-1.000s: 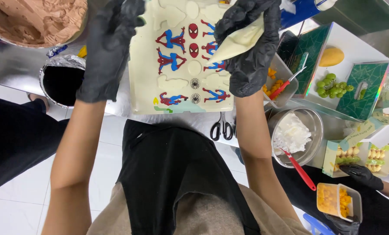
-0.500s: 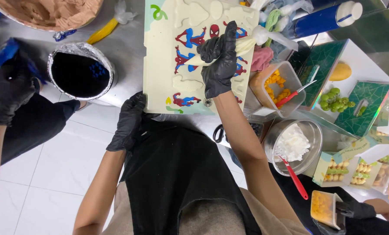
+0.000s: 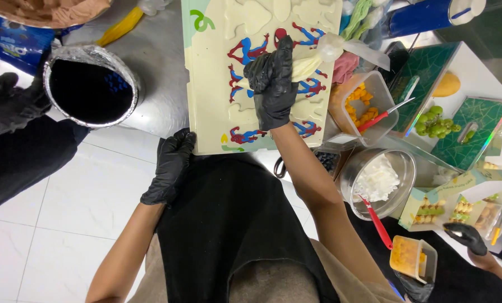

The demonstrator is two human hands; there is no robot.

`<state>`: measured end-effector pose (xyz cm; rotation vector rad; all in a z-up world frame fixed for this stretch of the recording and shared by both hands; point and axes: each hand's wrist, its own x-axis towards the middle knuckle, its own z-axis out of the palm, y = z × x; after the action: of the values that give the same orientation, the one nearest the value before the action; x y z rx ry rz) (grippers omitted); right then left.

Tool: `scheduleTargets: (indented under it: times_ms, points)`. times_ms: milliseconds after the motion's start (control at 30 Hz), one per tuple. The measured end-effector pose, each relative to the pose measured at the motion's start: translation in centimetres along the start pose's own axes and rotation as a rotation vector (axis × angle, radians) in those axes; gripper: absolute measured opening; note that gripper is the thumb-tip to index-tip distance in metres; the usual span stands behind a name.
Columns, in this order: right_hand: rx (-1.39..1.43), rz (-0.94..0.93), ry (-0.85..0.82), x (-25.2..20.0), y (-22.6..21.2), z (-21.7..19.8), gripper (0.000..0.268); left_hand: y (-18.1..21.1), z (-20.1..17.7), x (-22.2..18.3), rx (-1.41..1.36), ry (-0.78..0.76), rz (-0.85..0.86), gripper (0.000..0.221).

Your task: Filling Spiderman-themed character molds with melted white chocolate using a piping bag.

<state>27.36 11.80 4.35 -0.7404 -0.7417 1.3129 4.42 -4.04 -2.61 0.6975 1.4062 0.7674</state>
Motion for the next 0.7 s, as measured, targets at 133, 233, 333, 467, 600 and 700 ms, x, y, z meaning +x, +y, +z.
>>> scheduleTargets:
  times_ms: [133,233,333,467,600,700]
  points:
    - [0.039,-0.060,-0.018,-0.9,1.0,-0.8,0.032,-0.5,-0.3,0.0,0.051,0.006,0.052,0.020]
    - [-0.020,-0.066,-0.010,-1.4,1.7,-1.4,0.030,-0.3,-0.4,-0.2,0.036,-0.004,-0.008,0.021]
    - [-0.052,-0.062,0.014,-1.7,1.5,-0.6,0.036,-0.3,-0.5,-0.3,0.039,0.005,-0.057,0.021]
    - [-0.117,-0.025,0.104,-1.2,0.1,1.7,0.031,-0.4,-0.5,-0.2,0.010,0.002,-0.082,0.022]
    - [-0.070,-0.006,0.039,-1.3,0.7,0.9,0.034,0.4,-0.3,-0.6,0.037,0.016,-0.058,0.022]
    - [-0.083,0.039,0.062,-1.1,0.3,1.3,0.037,-0.2,-0.3,-0.4,0.040,0.004,-0.064,0.022]
